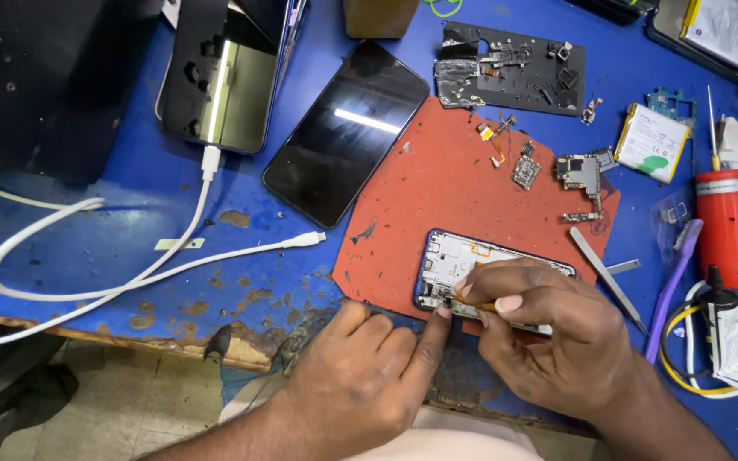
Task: The person disassembles a mobile phone, removes a small component, applies flux and solder using a hot air gun and soldering iron, then reattaches the component with tweezers. The work is performed on a cluttered workbench with multiple phone parts and tools visible.
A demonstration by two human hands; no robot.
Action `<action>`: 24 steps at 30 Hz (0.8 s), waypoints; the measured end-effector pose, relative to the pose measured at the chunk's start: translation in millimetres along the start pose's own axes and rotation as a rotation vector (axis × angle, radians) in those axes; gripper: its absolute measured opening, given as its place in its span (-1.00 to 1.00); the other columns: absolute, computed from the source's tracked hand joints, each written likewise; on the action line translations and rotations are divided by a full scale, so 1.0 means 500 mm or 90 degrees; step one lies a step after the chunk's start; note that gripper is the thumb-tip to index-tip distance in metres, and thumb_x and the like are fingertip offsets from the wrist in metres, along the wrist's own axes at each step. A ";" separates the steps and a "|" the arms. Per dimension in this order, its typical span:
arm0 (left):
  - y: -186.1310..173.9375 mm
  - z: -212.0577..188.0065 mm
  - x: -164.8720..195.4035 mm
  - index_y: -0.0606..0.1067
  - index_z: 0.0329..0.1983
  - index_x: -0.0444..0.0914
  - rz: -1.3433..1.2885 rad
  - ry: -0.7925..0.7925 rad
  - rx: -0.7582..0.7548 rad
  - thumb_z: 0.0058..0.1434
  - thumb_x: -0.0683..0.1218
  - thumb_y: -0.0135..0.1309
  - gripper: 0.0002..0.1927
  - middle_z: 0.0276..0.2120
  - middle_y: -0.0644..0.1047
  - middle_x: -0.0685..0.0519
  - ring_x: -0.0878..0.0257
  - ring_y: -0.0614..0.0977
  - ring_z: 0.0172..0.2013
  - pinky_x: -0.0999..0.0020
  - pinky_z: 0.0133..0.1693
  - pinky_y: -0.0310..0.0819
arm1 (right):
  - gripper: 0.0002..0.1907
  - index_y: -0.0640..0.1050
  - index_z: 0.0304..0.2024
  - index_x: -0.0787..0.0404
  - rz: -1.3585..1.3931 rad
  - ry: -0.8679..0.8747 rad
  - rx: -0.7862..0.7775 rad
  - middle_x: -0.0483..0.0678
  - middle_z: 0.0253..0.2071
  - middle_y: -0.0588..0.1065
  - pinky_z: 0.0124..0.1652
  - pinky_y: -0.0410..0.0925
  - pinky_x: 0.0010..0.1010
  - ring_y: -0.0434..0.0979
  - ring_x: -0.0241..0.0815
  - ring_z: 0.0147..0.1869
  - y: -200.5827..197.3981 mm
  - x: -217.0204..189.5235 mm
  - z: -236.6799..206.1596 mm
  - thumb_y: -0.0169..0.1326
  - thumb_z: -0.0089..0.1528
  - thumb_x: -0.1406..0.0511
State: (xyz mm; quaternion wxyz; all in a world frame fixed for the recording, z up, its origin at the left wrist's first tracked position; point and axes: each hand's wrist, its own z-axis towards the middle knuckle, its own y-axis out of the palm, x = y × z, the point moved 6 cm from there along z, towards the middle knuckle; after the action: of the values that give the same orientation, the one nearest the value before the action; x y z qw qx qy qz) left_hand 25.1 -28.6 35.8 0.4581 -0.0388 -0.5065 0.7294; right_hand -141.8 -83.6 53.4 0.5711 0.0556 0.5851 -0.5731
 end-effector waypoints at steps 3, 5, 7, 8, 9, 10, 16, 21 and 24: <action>-0.004 0.000 -0.002 0.55 0.08 -0.52 0.001 -0.002 0.009 0.19 -0.18 0.06 -0.57 -0.53 0.36 0.11 0.25 0.43 -0.45 0.27 -0.30 0.30 | -0.48 0.23 -0.01 0.15 0.003 0.003 -0.012 0.09 -0.10 0.56 -0.07 0.61 -0.29 0.71 0.00 0.02 0.003 0.000 0.002 0.16 0.14 0.59; -0.005 0.000 -0.003 0.56 0.07 -0.50 0.001 0.002 0.008 0.18 -0.19 0.07 -0.58 -0.53 0.37 0.11 0.26 0.43 -0.44 0.27 -0.29 0.30 | -0.49 0.24 -0.01 0.16 0.010 0.007 -0.023 0.09 -0.10 0.56 -0.08 0.61 -0.29 0.71 0.00 0.02 0.006 0.001 0.005 0.17 0.13 0.59; -0.006 -0.001 -0.005 0.57 0.05 -0.50 -0.012 -0.003 0.013 0.18 -0.19 0.09 -0.60 -0.53 0.37 0.11 0.26 0.42 -0.45 0.27 -0.31 0.28 | -0.49 0.26 -0.01 0.17 0.015 0.015 -0.038 0.09 -0.11 0.56 -0.09 0.61 -0.30 0.71 0.01 0.01 0.009 0.002 0.010 0.18 0.13 0.58; -0.006 -0.001 -0.007 0.58 0.04 -0.50 -0.022 -0.010 0.018 0.18 -0.18 0.11 -0.61 -0.54 0.37 0.11 0.26 0.42 -0.46 0.26 -0.33 0.25 | -0.50 0.26 -0.01 0.17 0.005 0.015 -0.039 0.09 -0.12 0.57 -0.09 0.61 -0.31 0.72 0.00 0.01 0.010 0.001 0.012 0.18 0.13 0.58; -0.006 -0.001 -0.008 0.58 0.02 -0.49 -0.033 -0.017 0.024 0.19 -0.18 0.13 -0.62 -0.55 0.36 0.12 0.26 0.42 -0.47 0.26 -0.35 0.23 | -0.50 0.26 -0.01 0.18 -0.004 0.016 -0.040 0.09 -0.12 0.57 -0.09 0.61 -0.31 0.72 0.00 0.01 0.010 -0.001 0.015 0.19 0.13 0.57; -0.006 -0.002 -0.009 0.59 0.01 -0.49 -0.048 -0.025 0.029 0.17 -0.18 0.14 -0.63 -0.54 0.36 0.11 0.26 0.42 -0.47 0.26 -0.35 0.23 | -0.51 0.27 -0.02 0.18 -0.014 0.016 -0.041 0.08 -0.13 0.58 -0.10 0.61 -0.31 0.72 0.00 0.00 0.010 -0.004 0.019 0.19 0.13 0.56; -0.006 -0.003 -0.016 0.59 -0.04 -0.46 -0.083 -0.046 0.037 0.16 -0.18 0.17 -0.67 -0.52 0.38 0.10 0.25 0.43 -0.45 0.25 -0.34 0.21 | -0.53 0.31 -0.13 0.08 -0.202 0.006 -0.085 0.04 -0.18 0.62 -0.19 0.55 -0.31 0.70 0.01 -0.06 0.004 -0.034 0.040 0.29 0.06 0.47; -0.007 -0.004 -0.017 0.58 -0.05 -0.46 -0.096 -0.054 0.038 0.12 -0.18 0.16 -0.66 -0.52 0.38 0.09 0.23 0.44 -0.44 0.24 -0.33 0.21 | -0.64 0.36 -0.19 0.26 -0.148 -0.023 -0.061 0.03 -0.13 0.61 -0.14 0.54 -0.34 0.71 -0.06 -0.11 -0.008 -0.048 0.047 0.30 0.14 0.40; -0.009 -0.003 -0.017 0.58 -0.06 -0.45 -0.095 -0.054 0.044 0.14 -0.17 0.17 -0.67 -0.51 0.38 0.09 0.22 0.45 -0.42 0.23 -0.31 0.23 | -0.72 0.48 -0.34 0.17 -0.196 0.121 -0.043 -0.07 -0.17 0.67 -0.23 0.53 -0.44 0.72 -0.24 -0.22 -0.012 -0.028 0.035 0.36 0.09 0.28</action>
State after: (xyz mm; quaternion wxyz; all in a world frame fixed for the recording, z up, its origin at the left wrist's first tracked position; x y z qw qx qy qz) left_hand 33.8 -33.4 35.2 0.4901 0.0459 -0.5018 0.7113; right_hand -130.8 -90.2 72.4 0.4204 -0.0004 0.6569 -0.6259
